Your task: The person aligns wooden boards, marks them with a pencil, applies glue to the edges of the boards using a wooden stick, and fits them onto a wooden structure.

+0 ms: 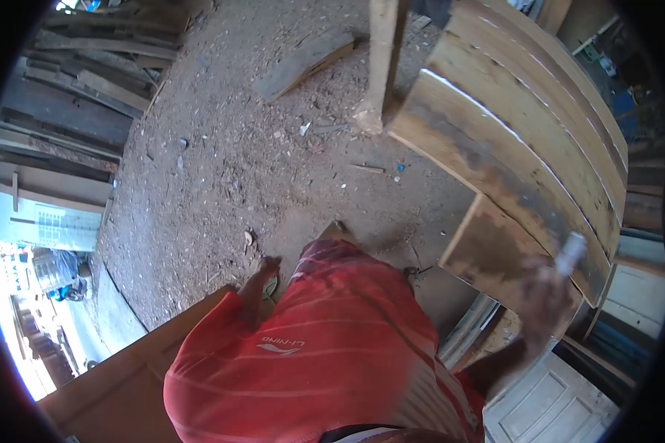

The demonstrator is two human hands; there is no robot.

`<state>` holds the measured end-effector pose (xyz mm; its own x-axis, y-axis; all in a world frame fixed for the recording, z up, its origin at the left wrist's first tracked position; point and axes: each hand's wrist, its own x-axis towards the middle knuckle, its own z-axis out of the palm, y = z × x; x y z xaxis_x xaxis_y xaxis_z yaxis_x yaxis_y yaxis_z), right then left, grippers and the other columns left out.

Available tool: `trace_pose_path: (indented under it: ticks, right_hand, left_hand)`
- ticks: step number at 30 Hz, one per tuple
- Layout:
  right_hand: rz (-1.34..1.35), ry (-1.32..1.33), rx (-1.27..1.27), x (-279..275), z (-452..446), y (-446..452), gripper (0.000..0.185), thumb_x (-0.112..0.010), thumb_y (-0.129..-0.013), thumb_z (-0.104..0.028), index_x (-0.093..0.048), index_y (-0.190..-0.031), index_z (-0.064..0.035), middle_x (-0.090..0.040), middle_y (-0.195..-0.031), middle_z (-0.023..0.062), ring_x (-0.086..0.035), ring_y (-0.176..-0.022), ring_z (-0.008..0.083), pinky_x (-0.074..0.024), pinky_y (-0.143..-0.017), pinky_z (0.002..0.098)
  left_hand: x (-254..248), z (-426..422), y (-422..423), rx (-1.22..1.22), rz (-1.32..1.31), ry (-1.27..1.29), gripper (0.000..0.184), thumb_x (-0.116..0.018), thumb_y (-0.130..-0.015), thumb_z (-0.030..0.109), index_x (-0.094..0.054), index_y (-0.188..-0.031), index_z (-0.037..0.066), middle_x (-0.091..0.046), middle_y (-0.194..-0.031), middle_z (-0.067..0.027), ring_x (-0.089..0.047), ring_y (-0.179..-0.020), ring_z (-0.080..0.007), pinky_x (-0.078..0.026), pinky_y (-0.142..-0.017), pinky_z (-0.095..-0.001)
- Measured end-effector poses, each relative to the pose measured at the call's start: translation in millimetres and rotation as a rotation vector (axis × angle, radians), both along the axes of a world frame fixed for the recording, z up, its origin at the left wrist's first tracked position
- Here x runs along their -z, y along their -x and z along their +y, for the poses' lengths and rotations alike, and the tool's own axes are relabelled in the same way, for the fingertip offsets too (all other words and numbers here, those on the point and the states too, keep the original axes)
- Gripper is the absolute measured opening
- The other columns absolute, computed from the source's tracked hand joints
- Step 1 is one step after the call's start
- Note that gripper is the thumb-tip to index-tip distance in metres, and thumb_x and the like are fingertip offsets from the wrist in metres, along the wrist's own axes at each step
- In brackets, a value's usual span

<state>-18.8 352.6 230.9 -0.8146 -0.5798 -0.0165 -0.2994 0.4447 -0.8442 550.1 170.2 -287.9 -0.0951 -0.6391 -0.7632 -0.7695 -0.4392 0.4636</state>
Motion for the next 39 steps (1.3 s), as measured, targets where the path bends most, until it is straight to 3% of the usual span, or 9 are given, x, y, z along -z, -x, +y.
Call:
trace_pose_path:
  ticks: [3,7,10,16,20,21,24,31,39]
  right_hand:
    - [-0.261,-0.114,-0.550,52,-104,-50,0.022,-0.052,-0.103,-0.022,-0.064,-0.108,-0.0041,-0.063,-0.081,0.0016,-0.053,-0.066,0.0065,-0.0427,-0.058,0.0246]
    - [-0.055,-0.092,-0.745,116,-233,-105,0.027,-0.058,-0.099,-0.022,-0.060,-0.105,0.0039,-0.065,-0.095,0.0266,-0.063,-0.090,0.0476,-0.0482,-0.077,0.0502]
    - [0.052,-0.365,-0.801,186,-295,-115,0.035,-0.055,-0.100,-0.031,-0.061,-0.113,0.0013,-0.066,-0.095,0.0265,-0.064,-0.093,0.0459,-0.0496,-0.077,0.0469]
    - [-0.124,-0.257,-0.973,224,-434,-146,0.038,-0.053,-0.101,-0.037,-0.062,-0.105,-0.0004,-0.065,-0.092,0.0303,-0.061,-0.092,0.0504,-0.0471,-0.075,0.0529]
    - [-0.345,-0.330,-0.945,265,-547,-138,0.037,-0.062,-0.096,-0.036,-0.068,-0.106,-0.0009,-0.070,-0.084,0.0188,-0.069,-0.080,0.0338,-0.0503,-0.069,0.0436]
    - [-0.486,-0.312,-0.888,282,-578,-132,0.035,-0.064,-0.095,-0.035,-0.069,-0.096,-0.0004,-0.069,-0.076,0.0086,-0.066,-0.068,0.0181,-0.0490,-0.061,0.0348]
    - [-0.834,-0.327,-0.712,331,-674,-114,0.031,-0.064,-0.097,-0.035,-0.064,-0.086,-0.0057,-0.056,-0.063,-0.0020,-0.055,-0.058,0.0096,-0.0432,-0.050,0.0288]
    - [-0.937,-0.412,-0.297,514,-859,-80,0.029,-0.069,-0.093,-0.034,-0.068,-0.095,-0.0049,-0.071,-0.079,0.0048,-0.071,-0.073,0.0164,-0.0438,-0.049,0.0280]
    - [-1.078,-0.361,0.029,673,-997,-103,0.046,-0.079,-0.088,-0.028,-0.063,-0.117,0.0039,-0.070,-0.111,0.0126,-0.071,-0.104,0.0248,-0.0458,-0.059,0.0269]
  left_hand:
    - [20,-54,-27,0.248,0.051,0.276,0.033,-0.061,-0.093,0.032,-0.057,-0.068,0.011,-0.059,-0.063,-0.0056,-0.057,-0.054,-0.0190,-0.042,-0.049,-0.0380]
    - [-42,-154,31,-0.079,0.042,0.015,0.037,-0.059,-0.093,0.043,-0.067,-0.091,0.007,-0.069,-0.084,-0.0065,-0.065,-0.073,-0.0171,-0.051,-0.063,-0.0328]
    - [-52,-195,66,-0.141,0.187,0.156,0.048,-0.057,-0.095,0.047,-0.069,-0.104,0.002,-0.070,-0.087,-0.0078,-0.067,-0.078,-0.0159,-0.053,-0.067,-0.0324]
    - [-60,-237,98,0.047,0.242,0.210,0.051,-0.059,-0.096,0.043,-0.066,-0.119,-0.001,-0.072,-0.094,-0.0124,-0.068,-0.082,-0.0183,-0.055,-0.072,-0.0341]
    - [-68,-285,69,-0.032,0.214,0.117,0.053,-0.061,-0.094,0.047,-0.068,-0.115,-0.001,-0.074,-0.092,-0.0158,-0.072,-0.084,-0.0236,-0.055,-0.075,-0.0368]
    - [-59,-297,53,-0.081,0.173,0.117,0.052,-0.060,-0.094,0.047,-0.069,-0.113,-0.001,-0.074,-0.089,-0.0148,-0.072,-0.082,-0.0230,-0.055,-0.073,-0.0368]
    - [-25,-329,-11,-0.095,0.120,0.038,0.047,-0.060,-0.094,0.046,-0.072,-0.106,0.001,-0.073,-0.086,-0.0141,-0.072,-0.081,-0.0222,-0.055,-0.073,-0.0367]
    - [-79,-384,-11,-0.259,-0.143,-0.211,0.043,-0.061,-0.094,0.044,-0.070,-0.103,0.003,-0.073,-0.086,-0.0135,-0.072,-0.081,-0.0230,-0.055,-0.072,-0.0383]
    - [-46,-563,284,-0.284,0.275,-0.216,0.039,-0.062,-0.093,0.042,-0.069,-0.100,0.004,-0.072,-0.086,-0.0128,-0.071,-0.081,-0.0239,-0.056,-0.071,-0.0401]
